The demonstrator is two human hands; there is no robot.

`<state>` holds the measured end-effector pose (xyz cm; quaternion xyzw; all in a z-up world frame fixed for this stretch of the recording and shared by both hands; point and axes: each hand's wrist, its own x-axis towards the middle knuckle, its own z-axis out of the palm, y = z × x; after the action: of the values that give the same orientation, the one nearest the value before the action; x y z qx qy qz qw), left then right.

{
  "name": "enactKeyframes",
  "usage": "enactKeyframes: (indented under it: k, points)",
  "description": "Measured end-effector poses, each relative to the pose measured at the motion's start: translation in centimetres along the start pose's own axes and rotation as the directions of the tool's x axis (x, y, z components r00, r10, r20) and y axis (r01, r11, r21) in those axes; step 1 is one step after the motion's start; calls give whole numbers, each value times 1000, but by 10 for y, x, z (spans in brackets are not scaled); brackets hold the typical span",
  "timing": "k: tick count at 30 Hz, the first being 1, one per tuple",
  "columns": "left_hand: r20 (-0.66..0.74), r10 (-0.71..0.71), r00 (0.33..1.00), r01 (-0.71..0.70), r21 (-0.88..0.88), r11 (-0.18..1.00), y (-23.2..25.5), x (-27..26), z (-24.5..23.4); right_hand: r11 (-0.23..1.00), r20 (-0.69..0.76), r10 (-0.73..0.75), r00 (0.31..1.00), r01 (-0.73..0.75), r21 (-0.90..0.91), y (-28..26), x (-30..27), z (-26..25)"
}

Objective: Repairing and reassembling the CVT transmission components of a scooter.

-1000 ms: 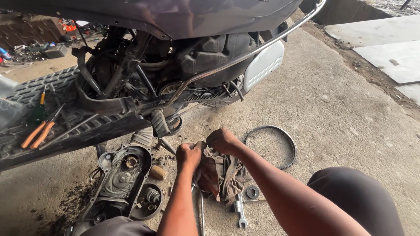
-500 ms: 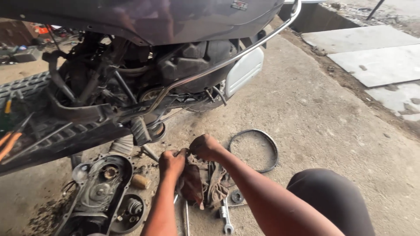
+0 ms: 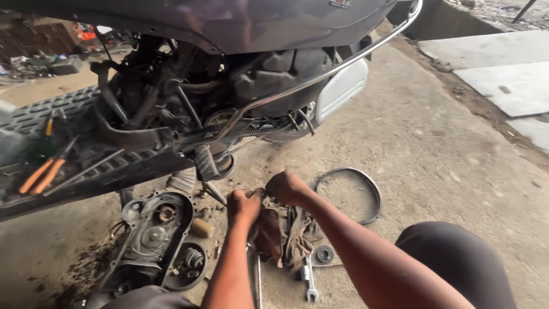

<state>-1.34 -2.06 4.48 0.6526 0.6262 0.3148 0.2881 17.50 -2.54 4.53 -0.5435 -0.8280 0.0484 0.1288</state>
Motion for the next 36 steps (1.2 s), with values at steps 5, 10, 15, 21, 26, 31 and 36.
enactKeyframes:
  k: [5,10,15,21,26,31,36]
  points:
    - [-44,67,997,-69,-46,997,-18,11,26,630,211,389,897,-426,649,-26,-13,-37]
    - [-61,84,995,-92,-143,985,2,-3,6,664,156,350,924,-362,655,-44,-18,-59]
    - [-7,-12,1000,11,-177,984,30,-18,-22,649,6,262,965,-181,739,-44,-17,-58]
    - [-49,-94,994,89,-99,991,43,-23,-40,496,127,388,913,-324,806,-48,-14,-71]
    - [-132,-101,986,83,-134,987,17,-4,-16,216,239,560,793,-419,882,-41,-11,-78]
    - [-39,-96,995,87,-176,980,8,-1,-9,-352,388,671,632,-189,917,-21,-8,-63]
    - [-38,-99,994,90,-194,977,29,-10,-25,54,302,672,676,-452,890,-42,-9,-73]
